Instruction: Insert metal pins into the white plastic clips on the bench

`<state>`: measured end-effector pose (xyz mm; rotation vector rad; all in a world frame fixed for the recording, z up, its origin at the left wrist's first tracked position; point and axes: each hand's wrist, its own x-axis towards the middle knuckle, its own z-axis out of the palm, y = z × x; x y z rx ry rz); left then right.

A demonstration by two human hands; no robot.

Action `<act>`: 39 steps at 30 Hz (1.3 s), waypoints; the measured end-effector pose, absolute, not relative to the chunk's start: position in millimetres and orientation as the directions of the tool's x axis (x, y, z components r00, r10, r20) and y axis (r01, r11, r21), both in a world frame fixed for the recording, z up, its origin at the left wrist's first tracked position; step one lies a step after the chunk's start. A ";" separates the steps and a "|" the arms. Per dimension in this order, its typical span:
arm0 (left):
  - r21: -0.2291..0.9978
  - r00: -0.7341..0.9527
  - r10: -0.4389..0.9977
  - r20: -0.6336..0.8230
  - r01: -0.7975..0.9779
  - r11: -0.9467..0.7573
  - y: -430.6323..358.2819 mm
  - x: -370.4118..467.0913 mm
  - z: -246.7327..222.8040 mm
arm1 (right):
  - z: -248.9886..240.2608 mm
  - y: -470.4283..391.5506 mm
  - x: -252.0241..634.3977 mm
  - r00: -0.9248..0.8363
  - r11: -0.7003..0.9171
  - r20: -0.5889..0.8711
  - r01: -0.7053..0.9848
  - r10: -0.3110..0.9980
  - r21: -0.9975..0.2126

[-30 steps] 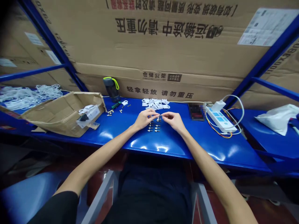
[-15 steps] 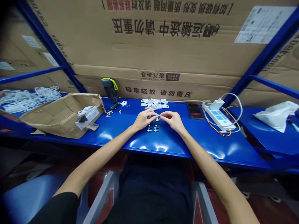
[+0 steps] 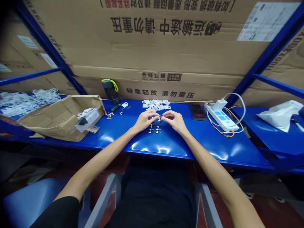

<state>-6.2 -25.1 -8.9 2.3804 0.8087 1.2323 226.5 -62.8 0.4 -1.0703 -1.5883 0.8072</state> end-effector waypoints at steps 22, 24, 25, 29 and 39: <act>0.553 0.431 0.611 0.664 0.268 -0.789 -19.8 -7.3 -11.2 | 0.8 -64.0 225.9 -0.103 0.390 0.377 0.187 0.920 -0.901; 0.555 0.422 0.613 0.668 0.266 -0.788 -19.4 -7.5 -12.0 | 1.5 -64.3 225.5 -0.101 0.391 0.378 0.178 0.920 -0.903; 0.556 0.417 0.614 0.670 0.267 -0.788 -19.3 -7.7 -12.2 | 1.8 -64.4 225.4 -0.100 0.391 0.379 0.178 0.920 -0.903; 0.563 0.406 0.623 0.669 0.271 -0.781 -19.9 -8.7 -11.5 | 2.6 -64.4 225.6 -0.096 0.388 0.376 0.187 0.922 -0.903; 0.565 0.415 0.623 0.663 0.267 -0.780 -20.2 -9.1 -9.8 | 1.9 -63.1 228.1 -0.109 0.434 0.422 0.303 0.900 -0.848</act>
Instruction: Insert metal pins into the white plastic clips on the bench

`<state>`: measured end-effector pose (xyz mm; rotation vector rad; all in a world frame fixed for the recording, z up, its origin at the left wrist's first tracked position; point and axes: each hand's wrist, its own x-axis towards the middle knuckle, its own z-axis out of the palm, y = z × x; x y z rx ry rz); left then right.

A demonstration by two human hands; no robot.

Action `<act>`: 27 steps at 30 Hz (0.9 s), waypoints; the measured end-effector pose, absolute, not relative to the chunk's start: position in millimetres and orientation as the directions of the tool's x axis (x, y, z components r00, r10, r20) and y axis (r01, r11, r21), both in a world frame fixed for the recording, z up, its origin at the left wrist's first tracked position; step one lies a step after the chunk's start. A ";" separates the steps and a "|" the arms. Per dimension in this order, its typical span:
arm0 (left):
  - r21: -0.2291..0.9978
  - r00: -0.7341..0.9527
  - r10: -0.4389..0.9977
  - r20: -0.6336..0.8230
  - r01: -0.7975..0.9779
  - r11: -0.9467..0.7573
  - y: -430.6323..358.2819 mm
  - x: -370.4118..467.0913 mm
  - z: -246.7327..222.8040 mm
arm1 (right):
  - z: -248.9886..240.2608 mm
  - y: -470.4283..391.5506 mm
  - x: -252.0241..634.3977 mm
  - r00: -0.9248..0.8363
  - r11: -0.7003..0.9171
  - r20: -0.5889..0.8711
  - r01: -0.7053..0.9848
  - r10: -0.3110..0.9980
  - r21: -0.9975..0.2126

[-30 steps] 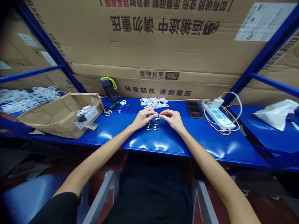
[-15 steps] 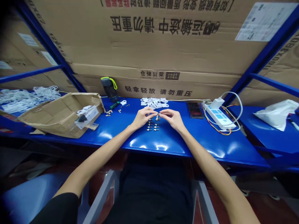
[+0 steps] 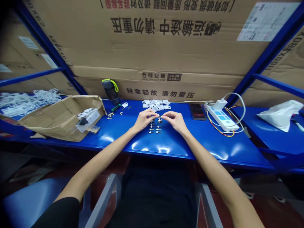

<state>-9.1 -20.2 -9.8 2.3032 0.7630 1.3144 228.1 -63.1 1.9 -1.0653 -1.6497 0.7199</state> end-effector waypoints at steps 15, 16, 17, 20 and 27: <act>0.556 0.409 0.633 0.657 0.305 -0.773 -21.3 -9.3 -10.2 | 1.9 -64.3 228.7 -0.119 0.453 0.444 0.390 0.888 -0.802; 0.558 0.407 0.636 0.656 0.307 -0.771 -21.7 -9.2 -9.6 | 1.9 -64.4 228.7 -0.124 0.456 0.446 0.395 0.886 -0.797; 0.559 0.408 0.637 0.654 0.307 -0.771 -22.2 -9.2 -9.1 | 2.0 -64.5 228.6 -0.128 0.458 0.447 0.403 0.885 -0.792; 0.559 0.415 0.633 0.653 0.299 -0.773 -23.3 -9.1 -8.4 | 2.1 -65.1 228.3 -0.132 0.457 0.446 0.426 0.885 -0.781; 0.573 0.420 0.635 0.648 0.280 -0.770 -23.2 -9.5 -8.7 | 1.3 -66.2 228.2 -0.140 0.463 0.448 0.415 0.883 -0.783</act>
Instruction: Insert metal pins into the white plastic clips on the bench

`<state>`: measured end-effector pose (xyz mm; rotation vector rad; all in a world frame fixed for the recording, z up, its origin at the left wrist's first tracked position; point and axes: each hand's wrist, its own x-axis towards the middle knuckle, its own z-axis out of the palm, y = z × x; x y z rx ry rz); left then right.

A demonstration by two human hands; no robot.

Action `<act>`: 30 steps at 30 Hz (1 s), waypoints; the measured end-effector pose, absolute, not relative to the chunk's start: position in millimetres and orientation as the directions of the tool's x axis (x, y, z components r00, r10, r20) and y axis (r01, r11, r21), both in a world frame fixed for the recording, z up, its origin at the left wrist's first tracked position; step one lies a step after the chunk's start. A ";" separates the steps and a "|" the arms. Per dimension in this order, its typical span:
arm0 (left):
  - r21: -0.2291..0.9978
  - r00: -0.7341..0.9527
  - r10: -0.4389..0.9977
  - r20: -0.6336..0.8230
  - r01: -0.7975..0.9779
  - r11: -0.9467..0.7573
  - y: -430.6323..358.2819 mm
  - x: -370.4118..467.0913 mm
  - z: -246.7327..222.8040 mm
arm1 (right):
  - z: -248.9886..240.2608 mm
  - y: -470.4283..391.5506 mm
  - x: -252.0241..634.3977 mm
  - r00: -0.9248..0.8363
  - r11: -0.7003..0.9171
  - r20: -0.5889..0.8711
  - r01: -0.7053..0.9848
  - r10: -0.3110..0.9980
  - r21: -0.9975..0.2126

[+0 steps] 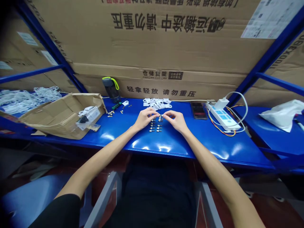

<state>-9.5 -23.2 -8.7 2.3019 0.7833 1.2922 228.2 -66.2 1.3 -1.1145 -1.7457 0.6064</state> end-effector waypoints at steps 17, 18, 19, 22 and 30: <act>0.474 0.499 0.589 0.635 0.351 -0.808 -27.1 -9.6 -11.8 | -0.7 -68.6 223.2 -0.181 0.484 0.452 0.433 0.873 -0.761; 0.466 0.504 0.590 0.632 0.361 -0.808 -26.7 -9.9 -11.6 | -0.6 -68.5 223.3 -0.181 0.486 0.455 0.433 0.872 -0.759; 0.456 0.507 0.590 0.628 0.375 -0.807 -26.4 -10.3 -11.3 | -0.4 -68.4 223.4 -0.182 0.488 0.456 0.436 0.871 -0.757; 0.421 0.518 0.591 0.618 0.416 -0.806 -25.8 -11.6 -10.1 | 0.1 -68.5 223.4 -0.185 0.488 0.457 0.456 0.870 -0.744; 0.382 0.556 0.605 0.570 0.472 -0.795 -24.4 -15.0 -9.3 | -2.6 -65.0 224.5 -0.197 0.492 0.458 0.491 0.867 -0.719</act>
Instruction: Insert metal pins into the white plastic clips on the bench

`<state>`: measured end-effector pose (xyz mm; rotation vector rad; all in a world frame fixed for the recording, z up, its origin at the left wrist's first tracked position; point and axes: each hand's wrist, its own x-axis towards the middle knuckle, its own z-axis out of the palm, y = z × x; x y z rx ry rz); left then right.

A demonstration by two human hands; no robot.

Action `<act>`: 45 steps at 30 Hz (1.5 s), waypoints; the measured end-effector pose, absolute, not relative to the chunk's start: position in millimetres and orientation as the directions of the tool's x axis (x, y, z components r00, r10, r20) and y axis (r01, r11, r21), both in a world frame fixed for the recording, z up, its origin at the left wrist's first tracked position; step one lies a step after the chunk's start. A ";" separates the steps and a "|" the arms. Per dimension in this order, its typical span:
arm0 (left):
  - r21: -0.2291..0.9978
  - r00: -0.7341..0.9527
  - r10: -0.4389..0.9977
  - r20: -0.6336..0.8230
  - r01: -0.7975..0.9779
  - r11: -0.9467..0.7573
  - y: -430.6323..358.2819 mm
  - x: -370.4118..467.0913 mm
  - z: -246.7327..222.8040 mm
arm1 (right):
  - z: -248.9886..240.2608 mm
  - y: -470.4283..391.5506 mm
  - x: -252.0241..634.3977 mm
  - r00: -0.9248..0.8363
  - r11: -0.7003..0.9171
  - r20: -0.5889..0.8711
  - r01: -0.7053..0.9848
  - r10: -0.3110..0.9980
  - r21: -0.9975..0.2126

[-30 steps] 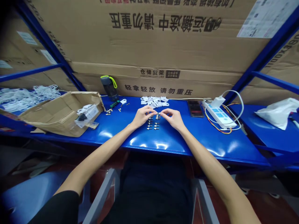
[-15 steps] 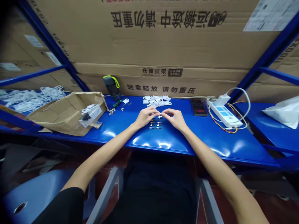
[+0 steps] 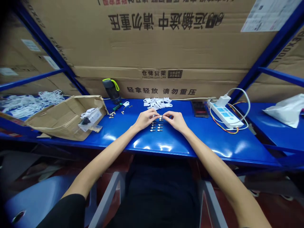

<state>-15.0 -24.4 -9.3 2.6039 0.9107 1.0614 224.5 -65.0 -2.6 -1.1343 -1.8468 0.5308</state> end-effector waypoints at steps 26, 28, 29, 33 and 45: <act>0.279 0.580 0.582 0.570 0.529 -0.801 -22.6 -17.3 -10.6 | -16.0 -54.4 235.5 -0.378 0.586 0.468 0.665 0.799 -0.463; 0.290 0.565 0.591 0.576 0.535 -0.794 -23.3 -17.0 -10.0 | -15.4 -55.3 234.4 -0.412 0.610 0.464 0.651 0.784 -0.452; 0.293 0.562 0.594 0.576 0.537 -0.791 -23.6 -16.8 -9.8 | -15.2 -55.9 233.8 -0.429 0.621 0.462 0.645 0.776 -0.446; 0.289 0.574 0.594 0.564 0.537 -0.793 -24.6 -16.2 -10.4 | -14.1 -58.1 231.7 -0.473 0.641 0.440 0.642 0.763 -0.421; 0.284 0.572 0.632 0.523 0.582 -0.762 -28.5 -15.3 -5.9 | -14.3 -59.5 231.7 -0.510 0.651 0.414 0.663 0.754 -0.370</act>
